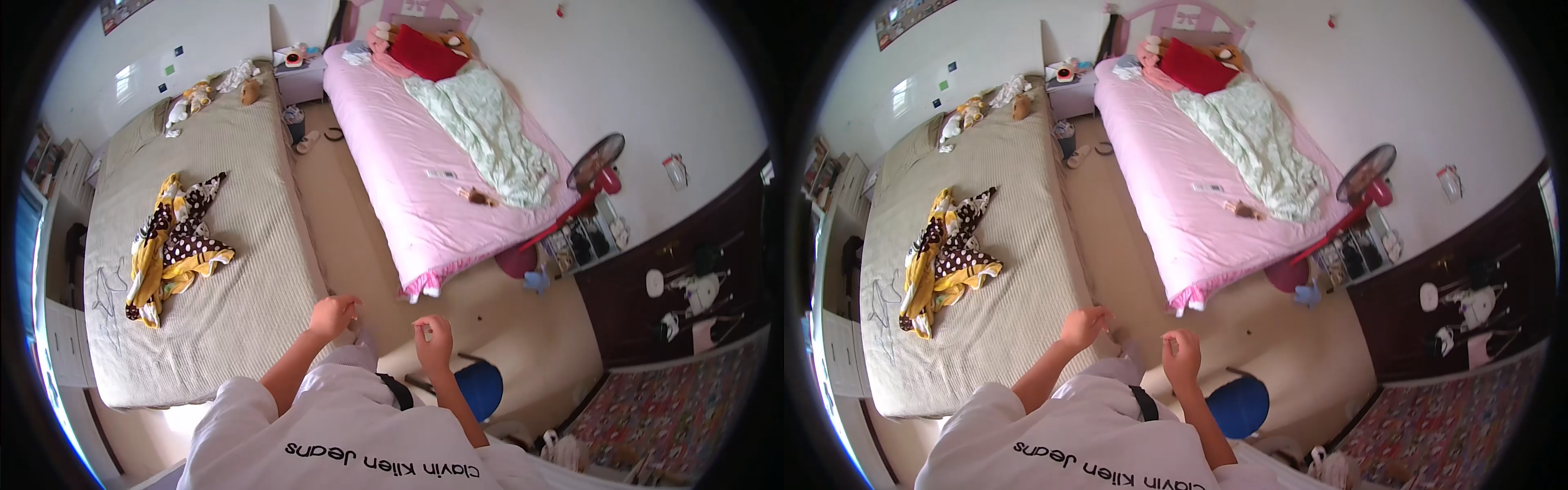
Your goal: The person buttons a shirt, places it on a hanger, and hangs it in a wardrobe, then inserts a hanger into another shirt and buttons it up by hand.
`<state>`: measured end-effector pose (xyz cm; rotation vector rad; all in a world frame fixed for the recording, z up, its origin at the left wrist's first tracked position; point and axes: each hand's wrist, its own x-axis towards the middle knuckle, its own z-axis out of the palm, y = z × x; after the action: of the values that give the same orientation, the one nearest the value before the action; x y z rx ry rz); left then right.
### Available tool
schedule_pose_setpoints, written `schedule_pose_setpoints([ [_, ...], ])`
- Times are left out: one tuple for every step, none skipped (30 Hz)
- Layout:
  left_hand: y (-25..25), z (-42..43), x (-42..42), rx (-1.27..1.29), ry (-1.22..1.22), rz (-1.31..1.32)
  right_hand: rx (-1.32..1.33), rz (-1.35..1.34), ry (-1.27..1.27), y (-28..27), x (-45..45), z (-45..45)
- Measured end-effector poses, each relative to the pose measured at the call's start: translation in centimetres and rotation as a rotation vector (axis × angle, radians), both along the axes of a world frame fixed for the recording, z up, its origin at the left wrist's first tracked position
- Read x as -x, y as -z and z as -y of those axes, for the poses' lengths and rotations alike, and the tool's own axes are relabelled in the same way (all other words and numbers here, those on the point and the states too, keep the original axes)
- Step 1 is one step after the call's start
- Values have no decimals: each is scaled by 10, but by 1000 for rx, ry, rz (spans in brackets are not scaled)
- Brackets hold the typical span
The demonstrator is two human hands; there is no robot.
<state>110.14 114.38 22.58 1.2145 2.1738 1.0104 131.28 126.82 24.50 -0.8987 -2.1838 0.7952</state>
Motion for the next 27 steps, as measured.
schedule_pose_setpoints([
  [-1,-9,12,-4,-18,12,-17,-8,-27,-7,17,-15],
  [-4,-19,24,-8,-37,23,-34,-17,-56,-13,35,-30],
  [-6,-29,38,-11,-60,40,-47,-49,-94,-17,53,-44],
  [-8,-36,51,-12,-81,56,-40,-52,-131,-21,70,-56],
  [-9,-43,65,-14,-99,71,-34,-56,-166,-24,87,-67],
  [-7,-51,80,-41,-117,67,-30,-61,-199,-29,104,-79],
  [-2,-58,96,-70,-137,63,5,-59,-215,-41,123,-85],
  [0,-67,109,-99,-160,60,-22,-64,-247,-39,139,-97],
  [-6,-75,120,-98,-201,81,-45,-68,-282,-36,153,-107],
  [-17,-81,130,-92,-242,102,-62,-72,-317,-31,167,-115],
  [-23,-84,138,-81,-285,125,-7,-66,-342,-25,178,-121],
  [-20,-87,145,-81,-285,54,9,-53,-364,-20,188,-126],
  [-16,-91,153,-78,-285,-20,27,-44,-388,-15,199,-130],
  [-14,-93,160,-73,-285,-97,42,-37,-412,-8,209,-134],
  [-14,-96,165,-56,-303,-116,30,-2,-448,2,218,-140],
  [-14,-97,169,-75,-342,-130,62,24,-467,4,227,-142],
  [-12,-97,171,-92,-380,-144,90,26,-495,14,235,-147],
  [-11,-99,177,-108,-416,-155,121,31,-522,18,247,-152],
  [-10,-101,184,-116,-437,-126,135,39,-542,20,259,-159],
  [-9,-102,189,-120,-456,-93,152,52,-559,22,268,-167],
  [-7,-105,195,-126,-474,-59,169,65,-575,21,279,-175],
  [-5,-110,202,-133,-483,-58,159,56,-579,23,291,-186],
  [-4,-118,210,-143,-489,-59,146,44,-580,25,305,-198],
  [-4,-127,220,-156,-493,-62,130,31,-580,27,319,-210],
  [-3,-137,230,-151,-501,-74,154,33,-582,28,334,-222],
  [-3,-150,241,-148,-509,-88,147,30,-598,27,349,-237],
  [-3,-164,253,-146,-516,-103,138,26,-613,27,365,-251],
])
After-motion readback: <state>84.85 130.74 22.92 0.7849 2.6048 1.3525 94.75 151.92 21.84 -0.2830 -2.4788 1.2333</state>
